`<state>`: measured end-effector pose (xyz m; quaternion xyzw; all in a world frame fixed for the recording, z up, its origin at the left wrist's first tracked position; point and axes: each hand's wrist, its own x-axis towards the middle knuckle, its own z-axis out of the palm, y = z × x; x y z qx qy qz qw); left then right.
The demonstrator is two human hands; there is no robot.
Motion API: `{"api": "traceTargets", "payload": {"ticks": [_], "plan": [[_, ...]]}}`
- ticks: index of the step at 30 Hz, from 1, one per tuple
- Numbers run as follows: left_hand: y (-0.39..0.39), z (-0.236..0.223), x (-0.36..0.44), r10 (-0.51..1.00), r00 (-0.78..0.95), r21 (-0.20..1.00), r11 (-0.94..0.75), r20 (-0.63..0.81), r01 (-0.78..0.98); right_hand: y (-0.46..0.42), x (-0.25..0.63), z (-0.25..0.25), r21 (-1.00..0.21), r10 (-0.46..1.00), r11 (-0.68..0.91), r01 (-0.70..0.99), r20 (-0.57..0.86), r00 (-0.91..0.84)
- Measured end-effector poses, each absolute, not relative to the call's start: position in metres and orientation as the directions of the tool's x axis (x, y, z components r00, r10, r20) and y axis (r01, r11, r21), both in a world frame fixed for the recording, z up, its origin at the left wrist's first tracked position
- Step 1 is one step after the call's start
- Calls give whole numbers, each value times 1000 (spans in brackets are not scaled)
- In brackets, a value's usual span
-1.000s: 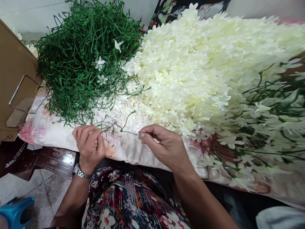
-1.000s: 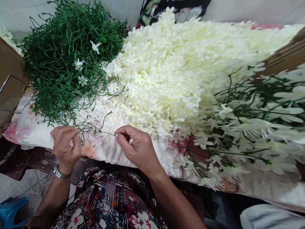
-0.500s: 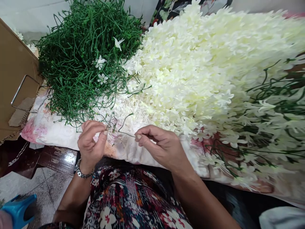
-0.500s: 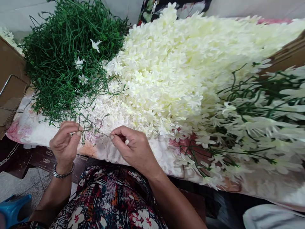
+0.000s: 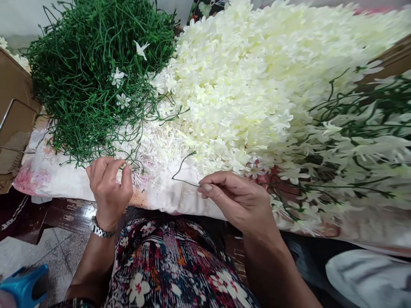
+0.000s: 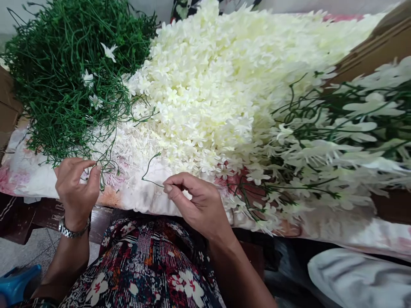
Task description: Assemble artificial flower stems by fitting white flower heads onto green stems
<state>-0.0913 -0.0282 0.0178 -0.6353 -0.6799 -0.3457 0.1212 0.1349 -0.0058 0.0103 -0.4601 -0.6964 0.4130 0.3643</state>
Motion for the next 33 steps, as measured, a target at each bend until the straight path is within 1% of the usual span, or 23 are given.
{"api": "traceTargets", "payload": {"ticks": [1,2,4,5,6,7,8,10,13,15,17,19,20,22,26,28,31,33], "plan": [[-31,21,-84,780,-143,348,-102,610,932,-8,136,13,-888,929,288,359,168,-331],[-34,25,-77,814,-109,412,-168,570,895,-9,138,15,-865,908,344,365,207,-365],[-38,31,-63,935,-42,613,-197,353,765,-13,139,21,-833,849,439,338,262,-458],[-39,33,-56,973,34,720,-192,228,666,-14,139,24,-824,816,471,316,271,-510],[-40,34,-51,988,121,814,-152,100,560,-15,139,26,-814,783,498,299,274,-558],[-40,33,-46,980,199,883,-92,-2,460,-16,138,28,-799,752,525,292,274,-600],[-41,32,-43,960,267,929,-25,-80,368,-17,137,30,-778,726,554,297,276,-630],[-42,26,-37,925,339,968,97,-174,233,-18,134,32,-718,683,615,326,278,-675],[-46,16,-31,926,325,978,155,-192,137,-19,133,31,-636,645,680,364,284,-709],[-49,10,-30,954,250,985,153,-168,78,-20,138,28,-619,653,687,380,297,-697],[-51,6,-32,974,149,985,173,-170,-5,-19,149,21,-597,722,659,458,331,-607],[-51,6,-37,973,82,970,225,-218,-91,-17,163,13,-493,818,571,656,414,-400],[-50,7,-39,967,79,960,250,-241,-129,-16,170,10,-431,845,515,741,403,-352],[-46,9,-42,962,108,946,266,-249,-185,-15,179,5,-350,868,468,812,354,-348],[-38,8,-39,991,58,971,127,-118,-201,-19,178,2,-251,892,438,863,243,-382],[-36,5,-35,996,22,972,88,-85,-217,-20,173,1,-189,892,439,878,207,-401],[-37,-1,-31,994,-6,968,104,-108,-230,-19,169,-1,-132,887,444,886,206,-414],[-38,-3,-29,994,-16,974,107,-112,-199,-17,169,-1,-149,878,455,878,242,-414]]}}
